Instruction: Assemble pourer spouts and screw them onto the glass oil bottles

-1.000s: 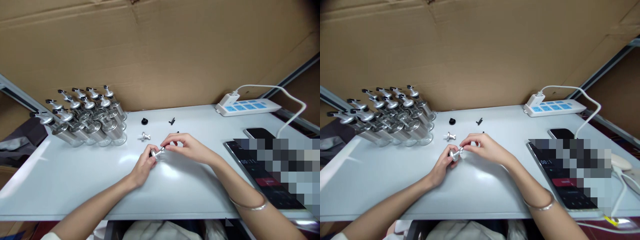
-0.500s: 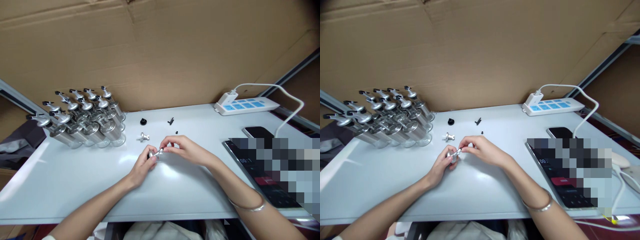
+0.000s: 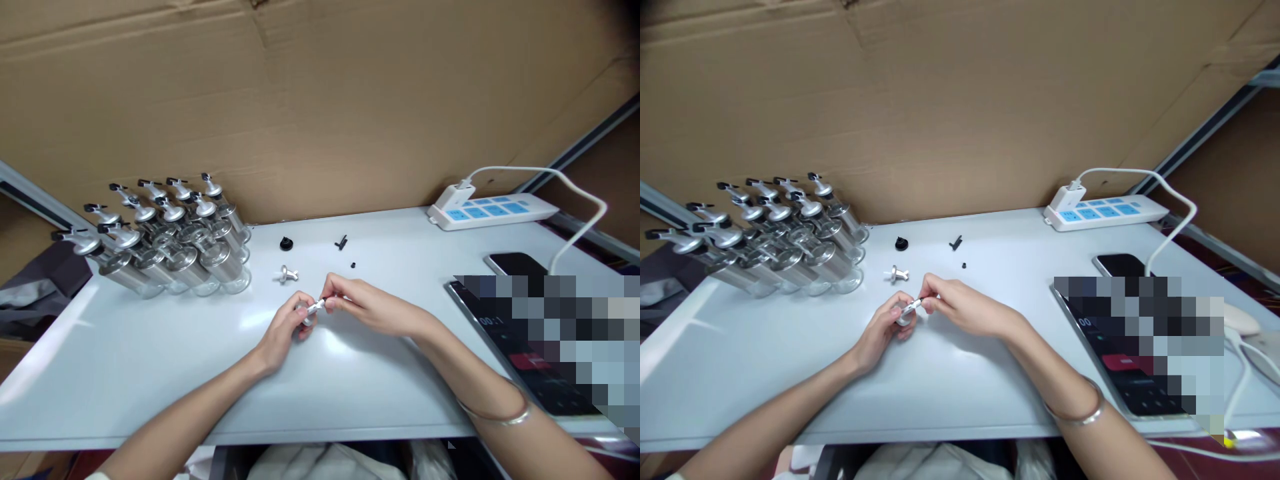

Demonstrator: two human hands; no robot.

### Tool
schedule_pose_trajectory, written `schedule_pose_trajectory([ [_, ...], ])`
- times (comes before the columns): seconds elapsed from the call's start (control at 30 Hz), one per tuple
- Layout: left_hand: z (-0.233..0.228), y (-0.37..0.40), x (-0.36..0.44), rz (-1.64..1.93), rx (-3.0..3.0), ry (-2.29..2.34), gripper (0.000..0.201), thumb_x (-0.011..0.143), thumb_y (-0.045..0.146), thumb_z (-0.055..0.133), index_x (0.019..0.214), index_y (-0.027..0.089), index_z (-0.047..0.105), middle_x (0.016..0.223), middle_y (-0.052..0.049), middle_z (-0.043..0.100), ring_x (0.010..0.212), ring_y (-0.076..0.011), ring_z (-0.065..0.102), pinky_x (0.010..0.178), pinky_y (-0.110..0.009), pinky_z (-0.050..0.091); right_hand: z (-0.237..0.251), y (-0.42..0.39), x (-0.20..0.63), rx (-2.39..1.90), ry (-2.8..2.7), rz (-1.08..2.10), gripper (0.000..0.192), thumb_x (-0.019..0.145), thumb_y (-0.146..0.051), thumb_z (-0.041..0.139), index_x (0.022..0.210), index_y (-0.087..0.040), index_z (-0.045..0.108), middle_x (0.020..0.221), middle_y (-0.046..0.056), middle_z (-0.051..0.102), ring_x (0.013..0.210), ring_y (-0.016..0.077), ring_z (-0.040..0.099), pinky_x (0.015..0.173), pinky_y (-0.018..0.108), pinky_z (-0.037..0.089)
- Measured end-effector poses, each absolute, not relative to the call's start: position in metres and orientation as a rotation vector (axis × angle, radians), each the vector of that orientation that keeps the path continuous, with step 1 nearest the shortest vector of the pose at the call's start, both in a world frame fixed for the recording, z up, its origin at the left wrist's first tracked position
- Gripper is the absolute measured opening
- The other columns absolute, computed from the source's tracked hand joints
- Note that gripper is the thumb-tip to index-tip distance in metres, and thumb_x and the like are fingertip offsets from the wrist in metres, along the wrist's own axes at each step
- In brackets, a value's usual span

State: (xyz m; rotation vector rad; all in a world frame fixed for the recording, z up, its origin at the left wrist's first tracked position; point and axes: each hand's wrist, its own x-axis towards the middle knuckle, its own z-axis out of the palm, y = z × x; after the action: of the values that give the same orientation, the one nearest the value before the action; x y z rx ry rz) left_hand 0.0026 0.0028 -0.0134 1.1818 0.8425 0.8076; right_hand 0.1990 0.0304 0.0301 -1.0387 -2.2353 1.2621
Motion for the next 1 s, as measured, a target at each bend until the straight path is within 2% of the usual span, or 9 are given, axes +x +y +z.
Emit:
schedule_pose_trajectory([
  [0.17,-0.017,0.005,0.001,0.803,1.195,0.830,0.028,0.083,0.046,0.047,0.083,0.018,0.045,0.062,0.005,0.041,0.052,-0.0086,0.033,0.054,-0.025,0.025,0.031,0.029,0.199,-1.007,-2.268,1.303,0.018,0.096,-0.031,0.035,0.083,-0.021,0.042,0.073,-0.002,0.048,0.066,0.0126,0.043,0.064,0.025,0.036],
  [0.33,-0.017,0.006,0.000,0.800,1.182,0.826,0.028,0.081,0.047,0.046,0.080,0.019,0.046,0.058,0.005,0.040,0.050,-0.0092,0.032,0.053,-0.025,0.025,0.028,0.029,0.194,-0.948,-2.285,1.277,0.033,0.098,-0.037,0.028,0.071,-0.021,0.038,0.065,-0.003,0.040,0.061,0.0118,0.039,0.063,0.025,0.035],
  [0.47,-0.014,0.003,0.000,0.789,1.252,0.842,0.030,0.081,0.048,0.049,0.083,0.019,0.045,0.062,0.005,0.042,0.054,-0.0095,0.034,0.057,-0.025,0.027,0.027,0.030,0.192,-1.073,-2.212,1.305,0.038,0.096,-0.036,0.032,0.062,-0.020,0.037,0.056,-0.006,0.033,0.052,0.0097,0.032,0.054,0.025,0.030],
  [0.57,-0.014,0.002,0.001,0.811,1.235,0.843,0.030,0.082,0.048,0.049,0.084,0.019,0.044,0.064,0.005,0.042,0.054,-0.0092,0.035,0.057,-0.025,0.027,0.026,0.034,0.195,-1.081,-2.147,1.305,0.036,0.093,-0.036,0.040,0.065,-0.018,0.052,0.059,-0.003,0.046,0.056,0.0109,0.042,0.058,0.026,0.035],
  [0.63,-0.014,0.003,0.001,0.833,1.218,0.852,0.029,0.083,0.047,0.049,0.084,0.019,0.044,0.064,0.006,0.042,0.054,-0.0089,0.035,0.057,-0.025,0.027,0.024,0.038,0.201,-1.063,-2.080,1.221,0.027,0.089,-0.036,0.050,0.076,-0.017,0.064,0.075,0.002,0.060,0.070,0.0142,0.054,0.068,0.028,0.041],
  [0.7,-0.016,0.003,0.001,0.846,1.217,0.858,0.028,0.084,0.046,0.048,0.085,0.019,0.044,0.064,0.006,0.042,0.054,-0.0085,0.036,0.057,-0.025,0.027,0.023,0.044,0.209,-1.097,-1.996,1.095,0.021,0.084,-0.036,0.057,0.083,-0.019,0.068,0.088,0.006,0.066,0.079,0.0172,0.059,0.073,0.030,0.044],
  [0.77,-0.017,0.003,0.001,0.848,1.218,0.861,0.027,0.084,0.046,0.049,0.085,0.019,0.045,0.064,0.006,0.042,0.054,-0.0084,0.036,0.056,-0.025,0.027,0.023,0.049,0.219,-1.178,-1.958,0.922,0.018,0.083,-0.035,0.058,0.083,-0.020,0.068,0.092,0.007,0.068,0.080,0.0183,0.061,0.073,0.032,0.046],
  [0.87,-0.018,0.003,0.001,0.841,1.217,0.878,0.028,0.083,0.046,0.049,0.085,0.019,0.045,0.065,0.005,0.043,0.054,-0.0089,0.037,0.056,-0.025,0.028,0.024,0.056,0.233,-1.318,-1.983,0.612,0.013,0.080,-0.027,0.053,0.079,-0.021,0.065,0.085,0.006,0.069,0.074,0.0185,0.060,0.069,0.031,0.046],
  [1.0,-0.015,0.003,0.002,0.831,1.223,0.897,0.029,0.081,0.048,0.049,0.083,0.019,0.044,0.063,0.005,0.043,0.054,-0.0095,0.038,0.057,-0.025,0.028,0.020,0.062,0.245,-1.500,-1.994,0.462,0.007,0.073,-0.019,0.052,0.075,-0.022,0.057,0.071,0.003,0.066,0.061,0.0163,0.058,0.061,0.028,0.044],
])
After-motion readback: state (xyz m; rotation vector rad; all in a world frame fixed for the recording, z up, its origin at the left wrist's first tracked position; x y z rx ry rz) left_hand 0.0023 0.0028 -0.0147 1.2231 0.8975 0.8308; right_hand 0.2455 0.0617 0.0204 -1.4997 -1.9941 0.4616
